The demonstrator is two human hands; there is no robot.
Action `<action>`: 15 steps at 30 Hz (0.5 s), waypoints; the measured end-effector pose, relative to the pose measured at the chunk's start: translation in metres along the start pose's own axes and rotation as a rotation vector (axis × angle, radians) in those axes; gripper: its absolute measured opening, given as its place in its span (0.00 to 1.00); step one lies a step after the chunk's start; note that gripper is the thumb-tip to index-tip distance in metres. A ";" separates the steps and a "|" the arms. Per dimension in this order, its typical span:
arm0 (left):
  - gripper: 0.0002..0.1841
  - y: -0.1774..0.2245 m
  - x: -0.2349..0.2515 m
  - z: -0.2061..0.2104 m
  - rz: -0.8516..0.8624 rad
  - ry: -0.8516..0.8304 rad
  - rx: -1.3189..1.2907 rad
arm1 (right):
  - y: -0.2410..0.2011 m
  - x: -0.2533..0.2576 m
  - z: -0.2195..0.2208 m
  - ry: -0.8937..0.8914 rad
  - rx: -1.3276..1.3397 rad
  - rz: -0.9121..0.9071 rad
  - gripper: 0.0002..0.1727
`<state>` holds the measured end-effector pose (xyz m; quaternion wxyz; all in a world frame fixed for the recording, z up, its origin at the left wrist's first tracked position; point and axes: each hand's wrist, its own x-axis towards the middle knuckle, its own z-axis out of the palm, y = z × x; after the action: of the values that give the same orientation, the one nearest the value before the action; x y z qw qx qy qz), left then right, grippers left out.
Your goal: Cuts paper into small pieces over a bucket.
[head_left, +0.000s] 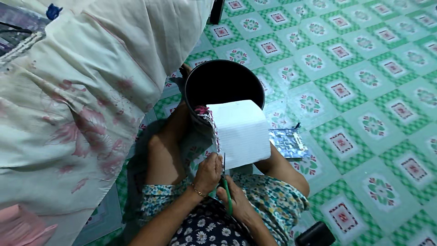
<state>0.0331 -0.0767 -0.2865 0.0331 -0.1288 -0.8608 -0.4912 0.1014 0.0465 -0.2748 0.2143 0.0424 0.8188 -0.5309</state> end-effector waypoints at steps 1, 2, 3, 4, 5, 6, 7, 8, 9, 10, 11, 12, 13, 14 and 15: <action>0.16 -0.002 -0.001 0.002 0.031 0.008 0.020 | 0.001 0.001 0.000 -0.004 0.015 0.000 0.47; 0.16 -0.003 -0.002 0.004 0.053 0.008 0.031 | 0.001 0.001 -0.001 0.002 0.028 -0.003 0.47; 0.16 -0.005 -0.003 0.004 0.066 0.001 0.032 | 0.002 0.000 0.000 0.016 0.028 -0.014 0.47; 0.15 -0.006 -0.003 0.003 0.066 -0.013 0.020 | 0.002 -0.001 0.001 0.036 0.028 -0.028 0.47; 0.15 -0.006 -0.003 0.002 0.059 -0.030 -0.001 | 0.003 -0.002 0.002 0.061 0.034 -0.039 0.46; 0.15 -0.005 -0.002 0.000 0.047 -0.047 -0.024 | 0.003 -0.002 0.004 0.086 0.041 -0.047 0.45; 0.16 -0.005 -0.002 -0.001 0.035 -0.058 -0.043 | 0.004 -0.003 0.006 0.113 0.043 -0.063 0.43; 0.16 -0.004 -0.001 -0.002 0.020 -0.066 -0.058 | 0.005 -0.004 0.008 0.144 0.045 -0.085 0.41; 0.16 -0.003 0.000 -0.002 0.007 -0.067 -0.069 | 0.006 -0.004 0.010 0.175 0.052 -0.103 0.39; 0.16 -0.003 0.000 -0.002 -0.006 -0.068 -0.076 | 0.007 -0.004 0.013 0.207 0.061 -0.118 0.36; 0.16 -0.003 0.001 -0.002 -0.016 -0.075 -0.076 | 0.009 -0.003 0.015 0.228 0.068 -0.119 0.34; 0.17 -0.003 0.002 -0.003 -0.034 -0.098 -0.079 | 0.010 -0.002 0.015 0.233 0.069 -0.114 0.33; 0.17 -0.003 0.003 -0.005 -0.054 -0.136 -0.084 | 0.011 -0.001 0.014 0.217 0.065 -0.104 0.33; 0.17 -0.003 0.003 -0.008 -0.065 -0.177 -0.086 | 0.012 -0.001 0.011 0.181 0.056 -0.088 0.34; 0.17 -0.004 0.004 -0.010 -0.068 -0.220 -0.091 | 0.012 0.000 0.008 0.136 0.050 -0.062 0.38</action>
<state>0.0276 -0.0864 -0.2835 -0.0843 -0.1541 -0.8398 -0.5136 0.1074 0.0444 -0.2880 0.1405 0.0585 0.8189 -0.5534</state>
